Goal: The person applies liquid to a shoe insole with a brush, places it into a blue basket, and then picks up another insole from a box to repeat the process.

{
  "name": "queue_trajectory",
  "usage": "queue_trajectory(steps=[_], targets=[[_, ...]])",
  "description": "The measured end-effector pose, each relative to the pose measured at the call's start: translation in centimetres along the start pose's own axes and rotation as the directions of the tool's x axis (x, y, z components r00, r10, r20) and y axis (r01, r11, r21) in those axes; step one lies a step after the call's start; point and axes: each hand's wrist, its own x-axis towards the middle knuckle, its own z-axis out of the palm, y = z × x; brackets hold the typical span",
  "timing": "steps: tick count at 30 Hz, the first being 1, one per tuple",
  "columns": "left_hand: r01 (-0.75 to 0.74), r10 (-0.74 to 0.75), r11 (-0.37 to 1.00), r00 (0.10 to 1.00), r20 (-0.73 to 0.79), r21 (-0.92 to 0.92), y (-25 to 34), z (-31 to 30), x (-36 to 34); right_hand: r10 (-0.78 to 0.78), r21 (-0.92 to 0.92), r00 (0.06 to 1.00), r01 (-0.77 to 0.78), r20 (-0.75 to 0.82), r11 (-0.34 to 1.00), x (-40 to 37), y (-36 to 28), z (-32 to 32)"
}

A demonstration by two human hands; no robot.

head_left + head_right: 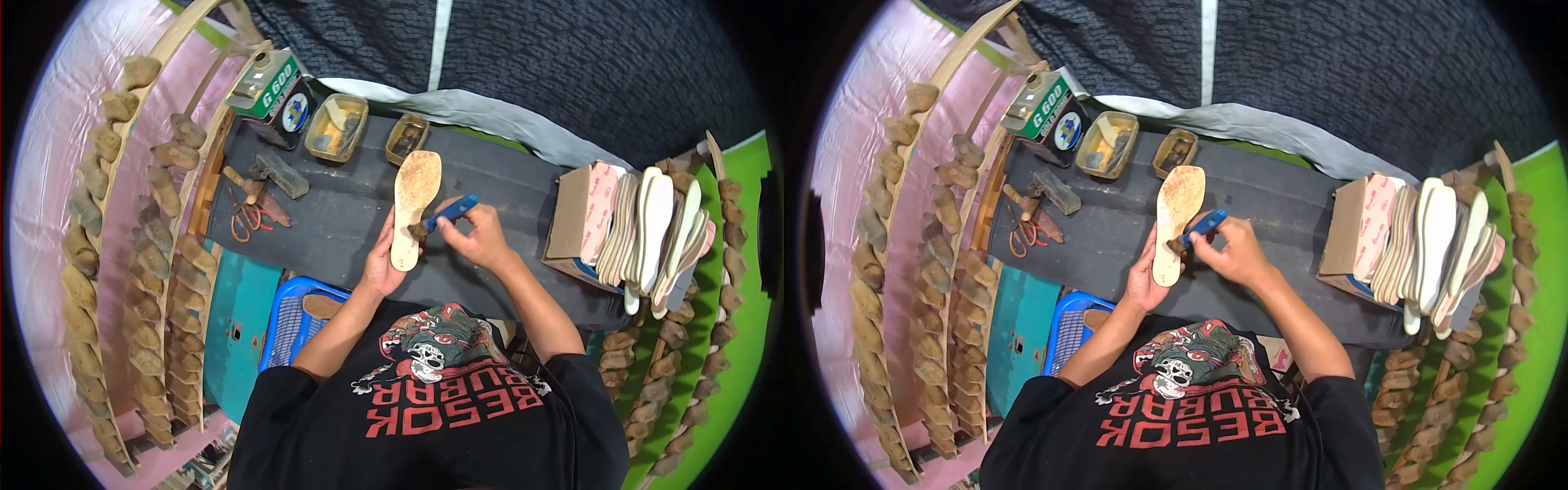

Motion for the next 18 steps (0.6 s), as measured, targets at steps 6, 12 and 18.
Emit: queue_trajectory(steps=[6,12,18], targets=[[0.015,-0.017,0.998,0.999,-0.046,-0.053,-0.9,3.7,2.4,-0.06,-0.069,0.997,0.063,0.047,0.996,-2.1,-1.5,-1.2],[0.127,-0.136,0.99,0.979,0.151,0.068,-1.8,3.7,2.9,-0.125,-0.227,0.987,0.1,-0.098,0.969,-1.8,-0.2,-3.6],[0.119,-0.12,0.993,0.989,0.089,0.012,-3.3,4.3,3.2,-0.124,-0.249,0.991,0.133,0.054,0.959,-3.4,-1.6,-3.6]])
